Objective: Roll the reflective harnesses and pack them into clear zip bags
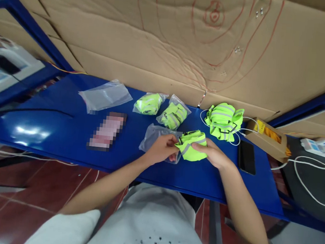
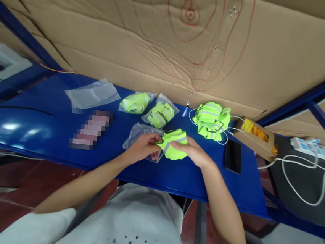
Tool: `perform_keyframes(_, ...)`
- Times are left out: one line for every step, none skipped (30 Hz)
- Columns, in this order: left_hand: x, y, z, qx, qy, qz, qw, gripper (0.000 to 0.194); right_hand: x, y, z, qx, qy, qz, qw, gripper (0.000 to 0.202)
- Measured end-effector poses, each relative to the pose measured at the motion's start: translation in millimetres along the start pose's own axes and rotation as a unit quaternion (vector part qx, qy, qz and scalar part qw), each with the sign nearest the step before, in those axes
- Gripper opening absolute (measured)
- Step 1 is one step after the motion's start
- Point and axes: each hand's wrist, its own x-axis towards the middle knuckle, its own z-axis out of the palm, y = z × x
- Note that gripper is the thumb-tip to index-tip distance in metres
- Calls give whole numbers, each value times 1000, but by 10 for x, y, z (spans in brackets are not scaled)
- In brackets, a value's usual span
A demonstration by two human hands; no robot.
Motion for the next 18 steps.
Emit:
perform_keyframes(24,-44,61,-23,0,-7,1000,27,-5,-23,-52,-17,1,22,1000,47)
perform_keyframes(42,-81,86,-39,10,-3,999,29,-8,-43,-102,-32,7,39,999,46)
perform_keyframes(52,-110,89,-57,22,6,998,30,-13,-59,-145,-42,18,47,998,45)
perform_keyframes(53,-132,79,-68,33,20,997,31,-19,-71,-176,-48,29,49,997,44)
perform_keyframes(45,-147,66,-70,42,38,996,31,-28,-81,-194,-50,37,44,997,44)
perform_keyframes(30,-154,58,-60,49,58,995,30,-38,-88,-198,-49,40,37,997,44)
perform_keyframes(10,-156,56,-38,55,81,994,28,-49,-92,-192,-49,39,32,998,44)
perform_keyframes(-10,-152,61,-8,63,106,992,25,-58,-92,-178,-52,33,32,998,44)
perform_keyframes(-29,-145,71,30,70,134,988,22,-64,-90,-161,-62,21,37,997,44)
perform_keyframes(-43,-135,81,75,75,162,981,18,-66,-85,-144,-78,6,46,996,43)
perform_keyframes(-50,-123,89,122,72,190,971,15,-63,-78,-129,-96,-10,52,994,43)
perform_keyframes(-50,-110,92,166,63,216,960,13,-57,-70,-120,-113,-25,54,992,44)
perform_keyframes(-45,-95,88,201,48,238,949,12,-48,-61,-116,-123,-37,53,990,45)
perform_keyframes(-34,-78,78,223,30,257,940,10,-37,-53,-117,-123,-47,49,990,47)
perform_keyframes(-21,-58,62,231,12,275,933,9,-26,-46,-123,-116,-57,47,991,48)
perform_keyframes(-7,-36,42,230,-4,294,928,8,-15,-40,-131,-103,-65,46,992,50)
perform_keyframes(4,-11,22,224,-16,313,923,7,-5,-36,-138,-88,-71,46,993,51)
perform_keyframes(12,15,3,217,-25,330,919,6,5,-32,-144,-73,-76,46,993,51)
